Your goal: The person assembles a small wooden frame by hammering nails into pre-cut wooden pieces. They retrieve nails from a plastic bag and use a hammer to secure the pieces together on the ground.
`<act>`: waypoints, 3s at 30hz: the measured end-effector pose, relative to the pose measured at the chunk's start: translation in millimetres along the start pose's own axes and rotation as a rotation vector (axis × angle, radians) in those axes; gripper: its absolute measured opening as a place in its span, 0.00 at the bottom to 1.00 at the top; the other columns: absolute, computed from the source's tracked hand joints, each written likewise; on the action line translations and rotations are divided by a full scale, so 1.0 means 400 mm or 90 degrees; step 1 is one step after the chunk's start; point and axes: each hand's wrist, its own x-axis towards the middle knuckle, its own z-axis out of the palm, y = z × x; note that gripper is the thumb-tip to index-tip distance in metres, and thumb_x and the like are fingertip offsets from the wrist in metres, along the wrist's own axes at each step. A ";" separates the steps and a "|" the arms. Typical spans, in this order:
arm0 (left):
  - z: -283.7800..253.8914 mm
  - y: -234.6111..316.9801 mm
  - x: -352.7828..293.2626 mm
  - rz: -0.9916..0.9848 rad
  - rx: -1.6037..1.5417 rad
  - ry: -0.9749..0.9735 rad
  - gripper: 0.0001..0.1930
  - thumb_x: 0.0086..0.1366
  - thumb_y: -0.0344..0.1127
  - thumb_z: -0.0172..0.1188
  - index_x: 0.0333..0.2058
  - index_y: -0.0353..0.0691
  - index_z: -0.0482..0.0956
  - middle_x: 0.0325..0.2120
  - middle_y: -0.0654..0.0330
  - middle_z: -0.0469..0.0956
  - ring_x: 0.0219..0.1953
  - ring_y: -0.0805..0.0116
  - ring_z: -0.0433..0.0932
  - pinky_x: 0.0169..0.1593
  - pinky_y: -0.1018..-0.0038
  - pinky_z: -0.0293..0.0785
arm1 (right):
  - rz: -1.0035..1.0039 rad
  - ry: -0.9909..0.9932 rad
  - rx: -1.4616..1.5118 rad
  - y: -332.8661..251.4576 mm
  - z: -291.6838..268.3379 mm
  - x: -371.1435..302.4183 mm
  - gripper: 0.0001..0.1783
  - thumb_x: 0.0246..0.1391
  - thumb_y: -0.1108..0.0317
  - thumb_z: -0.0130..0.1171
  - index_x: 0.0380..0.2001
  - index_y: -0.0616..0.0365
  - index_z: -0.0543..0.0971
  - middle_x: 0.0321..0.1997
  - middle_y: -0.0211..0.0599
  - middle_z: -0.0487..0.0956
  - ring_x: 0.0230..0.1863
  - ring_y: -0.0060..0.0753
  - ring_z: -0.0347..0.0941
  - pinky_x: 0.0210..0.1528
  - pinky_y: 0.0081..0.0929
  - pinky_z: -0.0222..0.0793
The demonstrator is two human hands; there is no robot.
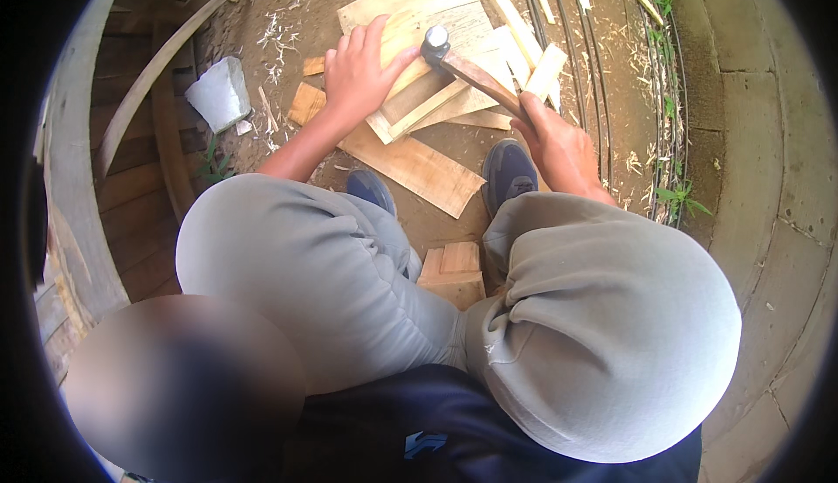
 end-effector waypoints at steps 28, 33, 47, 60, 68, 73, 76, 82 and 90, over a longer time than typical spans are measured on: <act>0.057 -0.108 -0.048 -0.143 -0.456 -0.212 0.52 0.56 0.68 0.68 0.68 0.38 0.62 0.61 0.45 0.65 0.67 0.47 0.64 0.69 0.56 0.61 | 0.406 -0.263 0.470 -0.087 -0.399 0.197 0.10 0.68 0.66 0.52 0.49 0.54 0.70 0.26 0.23 0.67 0.13 0.11 0.58 0.11 0.16 0.55; 0.024 -0.103 -0.091 -0.197 -0.420 -0.213 0.51 0.57 0.71 0.67 0.67 0.38 0.64 0.63 0.45 0.59 0.67 0.44 0.63 0.70 0.57 0.60 | 0.479 -0.380 0.380 -0.149 -0.422 0.256 0.07 0.69 0.65 0.52 0.44 0.55 0.69 0.27 0.23 0.67 0.14 0.13 0.60 0.11 0.18 0.60; -0.016 -0.105 -0.186 -0.403 -0.650 -0.188 0.49 0.62 0.70 0.61 0.68 0.39 0.59 0.50 0.43 0.81 0.54 0.54 0.81 0.60 0.62 0.73 | 0.477 -0.528 0.433 -0.304 -0.327 0.286 0.16 0.68 0.65 0.44 0.53 0.55 0.74 0.35 0.40 0.76 0.24 0.26 0.71 0.23 0.26 0.71; 0.024 -0.140 -0.061 -0.299 -0.815 -0.160 0.43 0.65 0.65 0.59 0.66 0.33 0.69 0.56 0.42 0.79 0.59 0.56 0.78 0.62 0.65 0.70 | 0.004 -0.387 0.087 -0.326 -0.407 0.396 0.24 0.58 0.50 0.67 0.50 0.57 0.81 0.39 0.33 0.84 0.43 0.28 0.80 0.45 0.32 0.76; -0.023 -0.083 -0.054 -0.346 -0.319 -0.241 0.55 0.64 0.77 0.47 0.75 0.41 0.43 0.70 0.30 0.53 0.69 0.34 0.62 0.70 0.48 0.60 | -0.201 -0.299 0.119 -0.300 -0.329 0.504 0.26 0.67 0.48 0.59 0.21 0.54 0.74 0.20 0.26 0.69 0.29 0.24 0.74 0.35 0.26 0.73; 0.029 -0.076 -0.066 -0.361 -0.435 -0.218 0.57 0.63 0.79 0.46 0.76 0.41 0.41 0.71 0.33 0.47 0.73 0.34 0.54 0.71 0.45 0.56 | -0.175 -0.261 0.373 -0.386 -0.229 0.523 0.20 0.65 0.59 0.63 0.21 0.54 0.73 0.14 0.25 0.70 0.17 0.19 0.66 0.21 0.26 0.61; 0.056 -0.039 -0.076 -0.389 -0.469 -0.114 0.55 0.64 0.76 0.50 0.75 0.39 0.46 0.66 0.36 0.54 0.69 0.34 0.56 0.70 0.48 0.56 | -0.169 -0.258 0.293 -0.414 -0.150 0.535 0.21 0.66 0.57 0.62 0.21 0.55 0.73 0.13 0.24 0.68 0.15 0.17 0.62 0.19 0.26 0.58; 0.061 -0.021 -0.079 -0.385 -0.471 -0.035 0.44 0.66 0.67 0.58 0.73 0.49 0.59 0.58 0.38 0.64 0.63 0.44 0.65 0.69 0.59 0.58 | -0.145 -0.348 0.292 -0.423 -0.079 0.570 0.19 0.65 0.58 0.62 0.22 0.57 0.75 0.14 0.24 0.69 0.16 0.19 0.63 0.19 0.27 0.59; 0.053 -0.026 -0.081 -0.365 -0.490 -0.022 0.42 0.64 0.67 0.60 0.72 0.57 0.62 0.57 0.40 0.65 0.62 0.46 0.65 0.68 0.59 0.61 | -0.198 -0.352 0.136 -0.466 0.008 0.611 0.22 0.57 0.56 0.61 0.21 0.67 0.79 0.15 0.44 0.74 0.18 0.34 0.72 0.24 0.37 0.67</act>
